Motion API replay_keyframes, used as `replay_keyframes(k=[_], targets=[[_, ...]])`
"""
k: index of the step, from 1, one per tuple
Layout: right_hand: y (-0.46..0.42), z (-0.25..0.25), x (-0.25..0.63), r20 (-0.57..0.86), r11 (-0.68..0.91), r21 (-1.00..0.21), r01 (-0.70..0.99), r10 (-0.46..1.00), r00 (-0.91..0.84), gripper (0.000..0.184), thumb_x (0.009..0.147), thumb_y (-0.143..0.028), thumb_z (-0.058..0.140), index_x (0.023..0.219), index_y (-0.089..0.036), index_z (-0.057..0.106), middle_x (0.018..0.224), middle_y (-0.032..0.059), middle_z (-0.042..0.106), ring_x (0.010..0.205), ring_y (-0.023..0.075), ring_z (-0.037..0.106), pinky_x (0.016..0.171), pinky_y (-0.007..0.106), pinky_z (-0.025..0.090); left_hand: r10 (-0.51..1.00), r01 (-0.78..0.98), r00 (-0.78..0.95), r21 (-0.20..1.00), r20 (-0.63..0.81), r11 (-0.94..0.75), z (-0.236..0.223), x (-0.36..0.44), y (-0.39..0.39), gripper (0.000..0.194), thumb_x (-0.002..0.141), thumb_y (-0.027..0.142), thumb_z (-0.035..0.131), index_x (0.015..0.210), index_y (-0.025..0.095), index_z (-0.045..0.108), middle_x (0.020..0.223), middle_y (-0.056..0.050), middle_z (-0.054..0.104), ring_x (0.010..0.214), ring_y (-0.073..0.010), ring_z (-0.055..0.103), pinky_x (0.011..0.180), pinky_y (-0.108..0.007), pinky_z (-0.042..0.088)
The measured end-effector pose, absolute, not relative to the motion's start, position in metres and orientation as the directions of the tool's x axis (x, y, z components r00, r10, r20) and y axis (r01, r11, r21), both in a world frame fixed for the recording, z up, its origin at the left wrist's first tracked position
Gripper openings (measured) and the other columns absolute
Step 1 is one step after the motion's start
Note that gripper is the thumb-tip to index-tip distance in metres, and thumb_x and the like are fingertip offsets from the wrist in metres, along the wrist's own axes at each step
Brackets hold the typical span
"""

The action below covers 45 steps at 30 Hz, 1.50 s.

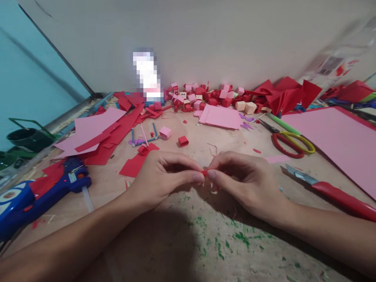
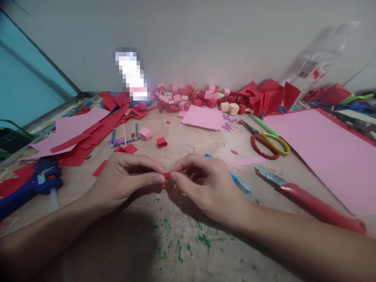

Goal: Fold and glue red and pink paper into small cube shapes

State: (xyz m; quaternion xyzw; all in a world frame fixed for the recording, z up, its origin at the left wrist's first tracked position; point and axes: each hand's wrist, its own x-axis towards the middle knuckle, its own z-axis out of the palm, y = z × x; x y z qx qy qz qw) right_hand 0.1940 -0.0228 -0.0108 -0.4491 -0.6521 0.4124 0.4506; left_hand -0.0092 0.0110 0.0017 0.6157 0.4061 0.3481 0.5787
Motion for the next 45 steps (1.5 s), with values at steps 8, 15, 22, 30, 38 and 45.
replay_keyframes(k=[8,15,22,30,38,45], targets=[[-0.031,-0.007,0.192,0.376,0.414,-0.846,0.335,0.91,-0.175,0.012,0.087,-0.019,0.068,0.076,-0.022,0.07,0.064,-0.0001,0.071,0.054,0.012,0.064,0.049,0.021,0.05,0.908,0.084,0.41,0.995,-0.086,0.056,0.002,-0.007,0.007,0.006,0.068,0.014,0.085,0.069,0.019,0.081,0.065,-0.002,0.076,0.057,-0.0135,0.068,0.052,-0.019,0.056],[-0.038,-0.008,0.19,0.459,0.486,-0.793,0.367,0.873,-0.164,0.015,0.091,-0.019,0.07,0.078,-0.025,0.073,0.069,0.0019,0.077,0.057,0.0164,0.068,0.055,0.028,0.055,0.898,0.032,0.439,0.999,-0.041,0.03,0.004,-0.005,0.006,0.012,0.064,0.009,0.086,0.068,0.02,0.081,0.066,0.0,0.077,0.058,-0.0104,0.066,0.053,-0.016,0.054],[-0.04,-0.007,0.187,0.483,0.491,-0.786,0.375,0.867,-0.123,0.016,0.089,-0.014,0.068,0.078,-0.024,0.075,0.068,0.0004,0.078,0.055,0.015,0.07,0.053,0.024,0.057,0.906,0.025,0.423,0.999,0.012,-0.025,0.001,-0.007,0.003,0.013,0.07,0.01,0.087,0.072,0.023,0.085,0.068,0.002,0.078,0.059,-0.0082,0.065,0.054,-0.013,0.051],[-0.039,-0.004,0.186,0.451,0.46,-0.829,0.317,0.886,-0.107,0.018,0.086,-0.012,0.068,0.076,-0.023,0.078,0.069,-0.0003,0.08,0.055,0.014,0.072,0.053,0.022,0.057,0.919,-0.006,0.395,1.0,-0.006,0.009,-0.001,-0.005,0.004,0.018,0.07,0.008,0.086,0.07,0.026,0.086,0.067,0.004,0.078,0.06,-0.0079,0.067,0.055,-0.011,0.052],[-0.035,-0.005,0.186,0.279,0.292,-0.948,0.13,0.954,-0.108,0.011,0.084,-0.019,0.074,0.075,-0.021,0.08,0.062,0.0001,0.077,0.051,0.0124,0.069,0.049,0.019,0.054,0.912,-0.015,0.407,0.999,0.051,-0.05,0.001,-0.006,0.004,0.021,0.074,0.005,0.083,0.074,0.026,0.086,0.072,0.005,0.081,0.065,-0.0072,0.072,0.06,-0.009,0.056],[-0.033,-0.006,0.186,0.028,0.021,-0.999,-0.038,0.979,-0.201,0.016,0.086,-0.03,0.075,0.074,-0.02,0.079,0.056,-0.0001,0.07,0.052,0.0142,0.066,0.052,0.024,0.056,0.915,-0.036,0.399,0.998,0.06,-0.05,0.0,-0.005,0.002,0.017,0.077,0.006,0.081,0.073,0.022,0.084,0.069,0.004,0.08,0.061,-0.0116,0.075,0.059,-0.014,0.061]])
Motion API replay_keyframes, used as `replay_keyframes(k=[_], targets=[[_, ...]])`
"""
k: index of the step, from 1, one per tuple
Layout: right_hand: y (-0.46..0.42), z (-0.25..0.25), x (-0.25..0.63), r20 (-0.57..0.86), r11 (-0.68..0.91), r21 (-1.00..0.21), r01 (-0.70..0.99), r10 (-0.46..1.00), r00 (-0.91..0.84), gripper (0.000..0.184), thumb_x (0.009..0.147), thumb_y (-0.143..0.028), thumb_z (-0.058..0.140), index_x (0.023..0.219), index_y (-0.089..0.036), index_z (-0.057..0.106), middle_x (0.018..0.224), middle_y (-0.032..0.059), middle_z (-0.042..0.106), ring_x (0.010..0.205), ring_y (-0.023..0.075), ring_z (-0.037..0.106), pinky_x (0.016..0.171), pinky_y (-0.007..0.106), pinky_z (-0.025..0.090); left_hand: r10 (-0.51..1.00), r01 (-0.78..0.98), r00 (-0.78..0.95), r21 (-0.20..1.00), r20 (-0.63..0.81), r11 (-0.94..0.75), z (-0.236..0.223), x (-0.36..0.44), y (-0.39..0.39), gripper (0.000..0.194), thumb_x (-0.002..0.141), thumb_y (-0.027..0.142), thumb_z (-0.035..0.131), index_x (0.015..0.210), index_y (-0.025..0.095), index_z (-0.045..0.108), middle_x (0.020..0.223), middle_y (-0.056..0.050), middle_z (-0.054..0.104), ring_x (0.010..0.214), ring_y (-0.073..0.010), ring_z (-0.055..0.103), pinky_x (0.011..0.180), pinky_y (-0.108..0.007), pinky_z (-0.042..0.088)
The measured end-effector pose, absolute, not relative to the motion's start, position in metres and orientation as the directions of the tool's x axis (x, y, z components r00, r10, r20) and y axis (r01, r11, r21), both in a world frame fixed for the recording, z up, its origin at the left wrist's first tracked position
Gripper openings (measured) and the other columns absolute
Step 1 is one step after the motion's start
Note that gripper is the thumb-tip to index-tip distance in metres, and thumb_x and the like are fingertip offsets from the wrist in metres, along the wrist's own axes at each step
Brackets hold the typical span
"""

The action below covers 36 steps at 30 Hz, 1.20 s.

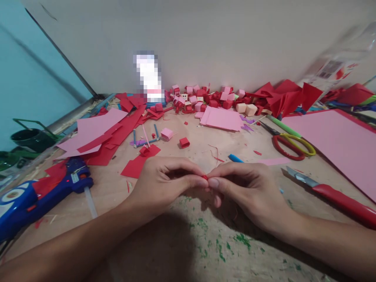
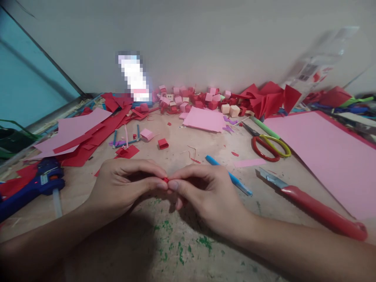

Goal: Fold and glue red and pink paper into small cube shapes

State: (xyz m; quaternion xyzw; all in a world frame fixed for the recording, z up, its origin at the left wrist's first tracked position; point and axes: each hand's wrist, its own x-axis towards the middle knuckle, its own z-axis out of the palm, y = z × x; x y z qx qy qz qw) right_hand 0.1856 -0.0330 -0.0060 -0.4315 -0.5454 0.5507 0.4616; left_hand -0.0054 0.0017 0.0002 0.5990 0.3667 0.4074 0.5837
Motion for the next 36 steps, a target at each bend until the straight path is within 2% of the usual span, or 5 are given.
replay_keyframes(k=[11,20,25,32,36], targets=[[-0.019,-0.008,0.19,-0.071,-0.113,-0.973,-0.202,0.976,-0.205,0.025,0.074,-0.039,0.093,0.079,-0.019,0.079,0.064,-0.0011,0.074,0.057,0.0087,0.064,0.057,0.018,0.052,0.847,0.229,0.45,0.881,0.282,-0.415,0.008,-0.012,0.008,0.015,0.084,0.009,0.079,0.085,0.022,0.085,0.082,0.002,0.082,0.078,-0.0118,0.074,0.073,-0.018,0.057],[-0.02,-0.013,0.189,-0.04,-0.061,-0.985,-0.163,0.991,-0.127,0.018,0.079,-0.034,0.088,0.084,-0.019,0.079,0.064,-0.0004,0.073,0.057,0.0108,0.064,0.055,0.021,0.052,0.903,0.211,0.408,0.949,0.133,-0.235,0.003,-0.011,0.011,0.003,0.081,0.014,0.08,0.083,0.018,0.081,0.082,0.0,0.08,0.076,-0.0133,0.072,0.071,-0.02,0.057],[-0.019,-0.01,0.189,-0.046,-0.055,-0.996,-0.067,0.991,-0.129,0.022,0.08,-0.038,0.085,0.076,-0.018,0.077,0.06,-0.0003,0.07,0.056,0.0122,0.063,0.055,0.024,0.052,0.903,0.244,0.41,0.939,0.128,-0.244,0.006,-0.011,0.011,0.004,0.082,0.015,0.078,0.083,0.017,0.082,0.08,-0.001,0.08,0.076,-0.0138,0.071,0.071,-0.022,0.055],[-0.018,-0.012,0.186,-0.137,-0.143,-0.963,-0.23,0.99,-0.043,0.029,0.073,-0.042,0.091,0.078,-0.02,0.074,0.061,0.0005,0.072,0.055,0.0165,0.068,0.055,0.029,0.056,0.92,0.273,0.365,0.928,0.143,-0.253,0.005,-0.01,0.013,0.006,0.084,0.017,0.076,0.081,0.017,0.081,0.079,-0.002,0.078,0.073,-0.0148,0.069,0.07,-0.024,0.055],[-0.019,-0.01,0.185,-0.128,-0.137,-0.975,-0.174,0.99,-0.062,0.027,0.073,-0.041,0.091,0.077,-0.018,0.077,0.062,0.0019,0.073,0.057,0.0154,0.067,0.057,0.028,0.057,0.912,0.272,0.389,0.928,0.134,-0.253,0.004,-0.01,0.011,0.008,0.085,0.017,0.075,0.084,0.017,0.082,0.082,-0.003,0.081,0.076,-0.0165,0.072,0.071,-0.025,0.056]])
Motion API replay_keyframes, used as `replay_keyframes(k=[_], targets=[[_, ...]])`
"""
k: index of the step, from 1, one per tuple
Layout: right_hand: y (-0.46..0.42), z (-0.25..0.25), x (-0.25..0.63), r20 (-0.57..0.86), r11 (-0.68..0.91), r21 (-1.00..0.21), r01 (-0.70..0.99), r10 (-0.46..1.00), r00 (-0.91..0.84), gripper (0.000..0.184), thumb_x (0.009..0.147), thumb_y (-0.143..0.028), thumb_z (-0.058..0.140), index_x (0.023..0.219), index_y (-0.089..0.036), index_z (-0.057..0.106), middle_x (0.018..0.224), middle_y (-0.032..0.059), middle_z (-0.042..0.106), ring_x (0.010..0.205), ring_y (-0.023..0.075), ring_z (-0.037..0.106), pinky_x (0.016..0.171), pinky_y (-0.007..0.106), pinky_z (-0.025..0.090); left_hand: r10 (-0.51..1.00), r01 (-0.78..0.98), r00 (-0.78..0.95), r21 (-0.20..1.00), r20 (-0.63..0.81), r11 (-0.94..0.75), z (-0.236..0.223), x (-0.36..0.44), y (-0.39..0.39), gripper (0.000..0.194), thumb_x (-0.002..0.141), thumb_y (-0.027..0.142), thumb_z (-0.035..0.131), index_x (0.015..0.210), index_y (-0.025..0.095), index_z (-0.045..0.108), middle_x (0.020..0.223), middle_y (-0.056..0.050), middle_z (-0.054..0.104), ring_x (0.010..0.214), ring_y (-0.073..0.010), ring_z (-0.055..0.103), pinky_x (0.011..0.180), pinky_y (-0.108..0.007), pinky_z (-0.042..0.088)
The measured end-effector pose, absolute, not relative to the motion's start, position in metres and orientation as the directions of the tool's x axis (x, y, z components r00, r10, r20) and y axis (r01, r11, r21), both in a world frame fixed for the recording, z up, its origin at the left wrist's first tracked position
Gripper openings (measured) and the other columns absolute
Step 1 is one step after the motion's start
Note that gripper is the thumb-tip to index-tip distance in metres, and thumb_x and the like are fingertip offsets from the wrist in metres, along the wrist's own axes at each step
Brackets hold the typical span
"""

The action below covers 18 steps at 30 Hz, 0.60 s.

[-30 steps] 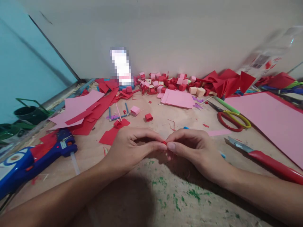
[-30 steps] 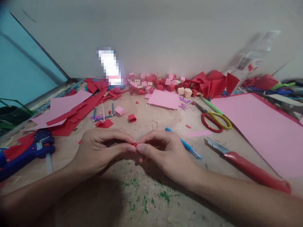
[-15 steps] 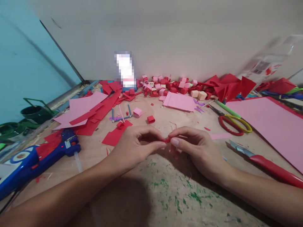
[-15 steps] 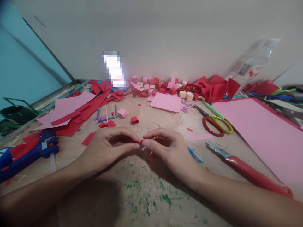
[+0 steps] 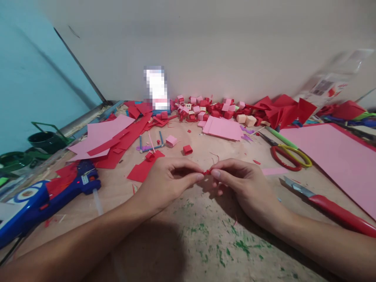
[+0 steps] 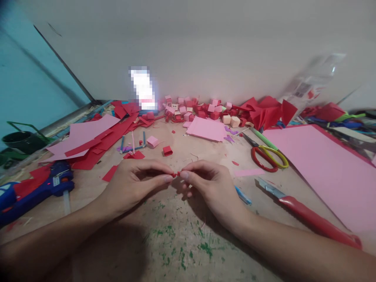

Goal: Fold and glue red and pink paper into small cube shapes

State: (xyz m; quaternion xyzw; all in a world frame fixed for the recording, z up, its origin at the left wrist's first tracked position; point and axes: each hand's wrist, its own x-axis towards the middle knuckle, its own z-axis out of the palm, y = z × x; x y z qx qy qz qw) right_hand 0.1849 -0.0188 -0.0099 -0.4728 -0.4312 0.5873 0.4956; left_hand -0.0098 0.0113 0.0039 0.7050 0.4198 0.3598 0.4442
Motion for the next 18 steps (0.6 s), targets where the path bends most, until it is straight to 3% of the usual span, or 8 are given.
replay_keyframes(k=[8,13,15,18], targets=[[-0.017,-0.007,0.189,-0.073,-0.068,-0.996,0.053,0.993,-0.095,0.016,0.077,-0.035,0.084,0.076,-0.019,0.081,0.069,0.002,0.074,0.058,0.0134,0.061,0.057,0.026,0.052,0.905,0.278,0.386,0.914,0.176,-0.296,0.004,-0.009,0.009,0.01,0.085,0.013,0.074,0.084,0.018,0.083,0.084,-0.002,0.082,0.077,-0.0155,0.074,0.075,-0.024,0.057],[-0.019,-0.008,0.185,-0.116,-0.119,-0.992,-0.033,0.99,-0.082,0.02,0.075,-0.039,0.085,0.076,-0.019,0.083,0.068,0.0036,0.075,0.059,0.015,0.062,0.059,0.028,0.053,0.913,0.291,0.395,0.929,0.102,-0.229,0.008,-0.01,0.012,0.005,0.084,0.018,0.077,0.083,0.017,0.082,0.079,-0.003,0.08,0.071,-0.0163,0.072,0.067,-0.024,0.057],[-0.018,-0.009,0.185,-0.123,-0.124,-0.988,-0.097,0.992,-0.021,0.022,0.073,-0.04,0.087,0.079,-0.019,0.083,0.069,0.0036,0.075,0.06,0.0161,0.064,0.059,0.03,0.054,0.926,0.331,0.358,0.911,0.12,-0.246,0.011,-0.014,0.017,0.01,0.084,0.024,0.078,0.091,0.017,0.082,0.088,-0.005,0.081,0.077,-0.0187,0.074,0.069,-0.027,0.06],[-0.016,-0.01,0.188,-0.046,-0.043,-0.998,-0.043,0.997,0.068,0.019,0.072,-0.037,0.088,0.078,-0.021,0.082,0.074,0.0042,0.078,0.063,0.0176,0.067,0.063,0.031,0.056,0.903,0.468,0.357,0.79,0.241,-0.396,0.011,-0.022,0.032,0.026,0.092,0.019,0.066,0.115,0.02,0.079,0.125,-0.009,0.078,0.111,-0.0238,0.074,0.098,-0.039,0.061]])
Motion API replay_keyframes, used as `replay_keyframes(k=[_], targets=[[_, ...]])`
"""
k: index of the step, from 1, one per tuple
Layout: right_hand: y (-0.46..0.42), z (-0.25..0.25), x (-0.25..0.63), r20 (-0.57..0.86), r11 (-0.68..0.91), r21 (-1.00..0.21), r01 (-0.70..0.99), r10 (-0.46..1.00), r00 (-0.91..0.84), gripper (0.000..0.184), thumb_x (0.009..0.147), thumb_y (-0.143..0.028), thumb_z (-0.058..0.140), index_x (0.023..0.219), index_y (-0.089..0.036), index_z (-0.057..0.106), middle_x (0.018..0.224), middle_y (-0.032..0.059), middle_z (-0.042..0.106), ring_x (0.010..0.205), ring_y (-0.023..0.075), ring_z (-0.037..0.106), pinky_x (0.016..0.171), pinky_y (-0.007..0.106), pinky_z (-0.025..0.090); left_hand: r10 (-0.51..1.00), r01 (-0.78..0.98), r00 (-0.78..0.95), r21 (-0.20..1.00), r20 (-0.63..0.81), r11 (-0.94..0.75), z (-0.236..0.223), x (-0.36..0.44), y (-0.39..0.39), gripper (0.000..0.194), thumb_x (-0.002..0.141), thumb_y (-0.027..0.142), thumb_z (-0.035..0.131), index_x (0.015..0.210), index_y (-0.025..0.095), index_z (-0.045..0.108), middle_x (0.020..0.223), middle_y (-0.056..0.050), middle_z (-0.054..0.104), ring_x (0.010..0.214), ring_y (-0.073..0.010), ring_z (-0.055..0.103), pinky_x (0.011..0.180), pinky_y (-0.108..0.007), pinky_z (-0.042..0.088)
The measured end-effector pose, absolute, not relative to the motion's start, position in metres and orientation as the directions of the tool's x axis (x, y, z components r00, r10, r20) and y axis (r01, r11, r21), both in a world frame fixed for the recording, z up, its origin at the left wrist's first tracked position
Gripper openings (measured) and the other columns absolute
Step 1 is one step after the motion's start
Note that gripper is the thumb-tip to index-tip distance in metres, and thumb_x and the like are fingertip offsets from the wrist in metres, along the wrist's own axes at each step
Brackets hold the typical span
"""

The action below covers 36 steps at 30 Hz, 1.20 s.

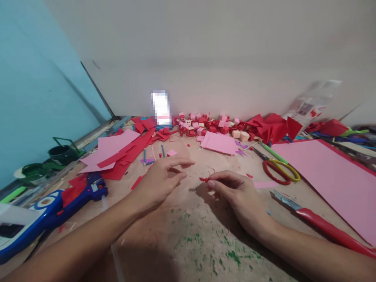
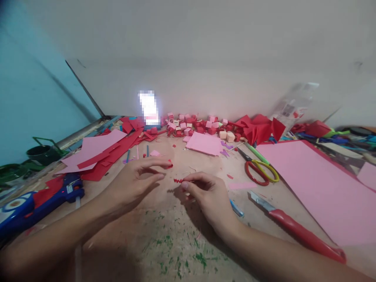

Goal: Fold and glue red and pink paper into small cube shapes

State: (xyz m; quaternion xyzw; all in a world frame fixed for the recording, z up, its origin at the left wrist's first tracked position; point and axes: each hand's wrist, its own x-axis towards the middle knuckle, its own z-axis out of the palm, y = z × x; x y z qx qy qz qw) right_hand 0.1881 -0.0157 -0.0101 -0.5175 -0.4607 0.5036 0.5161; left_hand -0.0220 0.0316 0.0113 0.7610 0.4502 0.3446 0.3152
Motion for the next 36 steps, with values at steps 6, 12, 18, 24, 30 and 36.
replay_keyframes(k=[6,12,18,24,30,36], targets=[[-0.011,-0.014,0.191,0.099,0.089,-0.989,0.116,0.991,0.085,0.015,0.076,-0.035,0.08,0.08,-0.021,0.084,0.088,0.0085,0.084,0.079,0.0239,0.075,0.077,0.039,0.06,0.739,0.617,0.618,0.416,0.268,-0.667,-0.01,-0.029,0.061,0.043,0.097,0.005,0.047,0.129,0.017,0.073,0.147,-0.014,0.066,0.138,-0.0271,0.061,0.119,-0.049,0.046],[-0.013,-0.016,0.191,0.184,0.17,-0.968,0.183,0.981,0.065,0.012,0.079,-0.033,0.077,0.081,-0.023,0.084,0.092,0.0084,0.084,0.086,0.0262,0.078,0.078,0.04,0.064,0.804,0.682,0.538,0.43,0.253,-0.592,0.002,-0.025,0.05,0.032,0.09,0.006,0.059,0.112,0.019,0.078,0.123,-0.011,0.078,0.115,-0.0279,0.071,0.104,-0.043,0.055],[-0.016,-0.02,0.196,0.446,0.427,-0.848,0.314,0.895,-0.012,0.014,0.09,-0.023,0.069,0.087,-0.025,0.083,0.097,0.0078,0.083,0.093,0.0248,0.077,0.083,0.04,0.063,0.858,0.444,0.511,0.837,0.057,-0.32,0.013,-0.017,0.027,0.018,0.085,0.018,0.07,0.1,0.019,0.079,0.098,-0.005,0.081,0.088,-0.0206,0.074,0.082,-0.033,0.059],[-0.021,-0.02,0.196,0.506,0.552,-0.713,0.432,0.832,-0.23,0.019,0.093,-0.013,0.062,0.092,-0.023,0.079,0.098,0.0081,0.08,0.092,0.0223,0.076,0.082,0.037,0.06,0.839,0.402,0.541,0.858,0.06,-0.32,-0.007,-0.013,0.024,0.041,0.079,0.013,0.077,0.12,0.018,0.074,0.102,-0.007,0.079,0.094,-0.0205,0.072,0.089,-0.034,0.057],[-0.022,-0.019,0.196,0.516,0.626,-0.563,0.54,0.776,-0.362,0.02,0.095,-0.011,0.058,0.093,-0.02,0.075,0.097,0.0107,0.078,0.092,0.0248,0.07,0.079,0.04,0.058,0.83,0.442,0.55,0.811,0.094,-0.384,-0.008,-0.012,0.02,0.047,0.078,0.009,0.079,0.123,0.019,0.074,0.101,-0.005,0.078,0.093,-0.0204,0.071,0.088,-0.033,0.055],[-0.024,-0.019,0.196,0.533,0.687,-0.455,0.567,0.72,-0.445,0.021,0.098,-0.01,0.054,0.094,-0.018,0.073,0.1,0.0132,0.075,0.091,0.0257,0.064,0.075,0.039,0.055,0.808,0.428,0.579,0.802,0.111,-0.417,-0.005,-0.012,0.018,0.048,0.077,0.006,0.078,0.123,0.021,0.074,0.103,-0.004,0.08,0.092,-0.0204,0.071,0.087,-0.032,0.055]])
